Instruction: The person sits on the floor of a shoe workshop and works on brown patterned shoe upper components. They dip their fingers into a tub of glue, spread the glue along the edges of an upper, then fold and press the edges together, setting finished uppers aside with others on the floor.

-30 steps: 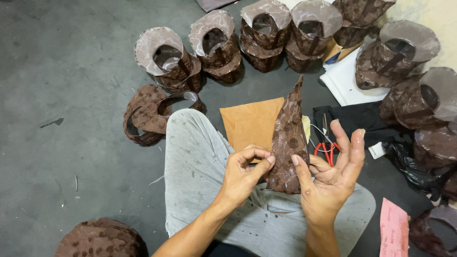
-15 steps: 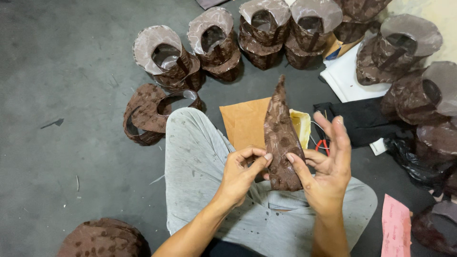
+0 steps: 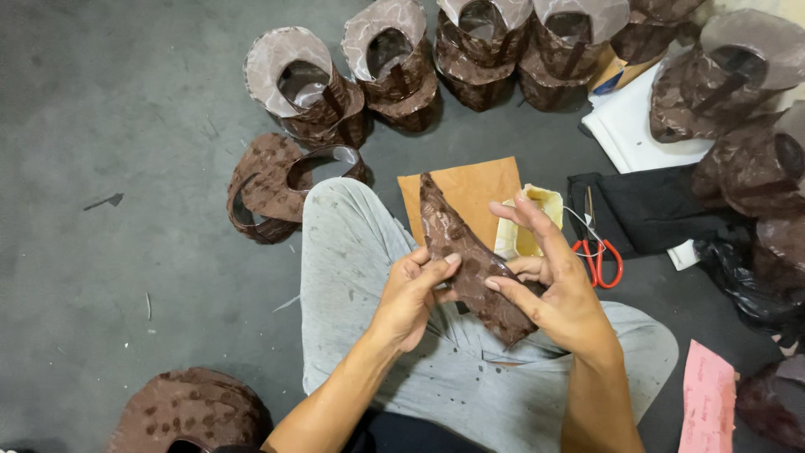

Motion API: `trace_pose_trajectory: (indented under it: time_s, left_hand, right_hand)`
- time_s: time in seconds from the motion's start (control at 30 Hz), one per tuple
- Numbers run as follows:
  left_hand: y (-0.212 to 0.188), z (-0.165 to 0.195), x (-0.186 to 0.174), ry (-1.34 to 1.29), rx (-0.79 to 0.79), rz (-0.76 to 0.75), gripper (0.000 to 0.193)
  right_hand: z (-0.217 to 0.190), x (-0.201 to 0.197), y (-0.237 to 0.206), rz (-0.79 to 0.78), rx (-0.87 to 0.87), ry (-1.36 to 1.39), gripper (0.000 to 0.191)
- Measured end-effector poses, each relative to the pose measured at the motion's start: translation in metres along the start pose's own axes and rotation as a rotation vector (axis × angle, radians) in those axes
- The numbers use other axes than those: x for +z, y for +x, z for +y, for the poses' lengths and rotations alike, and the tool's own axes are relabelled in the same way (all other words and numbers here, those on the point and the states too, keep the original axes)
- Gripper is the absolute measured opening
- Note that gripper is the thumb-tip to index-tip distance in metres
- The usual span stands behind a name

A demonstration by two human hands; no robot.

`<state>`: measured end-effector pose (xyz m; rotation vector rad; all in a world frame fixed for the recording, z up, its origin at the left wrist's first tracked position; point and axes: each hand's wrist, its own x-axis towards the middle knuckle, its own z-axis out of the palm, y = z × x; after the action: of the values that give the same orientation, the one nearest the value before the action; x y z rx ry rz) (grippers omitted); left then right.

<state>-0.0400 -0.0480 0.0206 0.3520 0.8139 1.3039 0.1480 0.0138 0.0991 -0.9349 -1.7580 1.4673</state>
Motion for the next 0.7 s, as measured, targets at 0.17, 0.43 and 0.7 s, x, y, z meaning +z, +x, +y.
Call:
trace_pose_trajectory:
  time_s: [0.17, 0.43, 0.7]
  left_hand:
    - [0.005, -0.008, 0.000, -0.065, 0.028, 0.029, 0.018]
    - [0.004, -0.002, 0.004, -0.027, 0.194, 0.071, 0.024]
    - [-0.002, 0.000, 0.017, 0.011, 0.259, 0.031, 0.028]
  right_hand:
    - [-0.005, -0.002, 0.000, -0.010, 0.045, -0.028, 0.112]
    - [-0.009, -0.004, -0.002, 0.104, 0.003, -0.033, 0.118]
    - [-0.006, -0.008, -0.003, 0.132, -0.105, -0.057, 0.113]
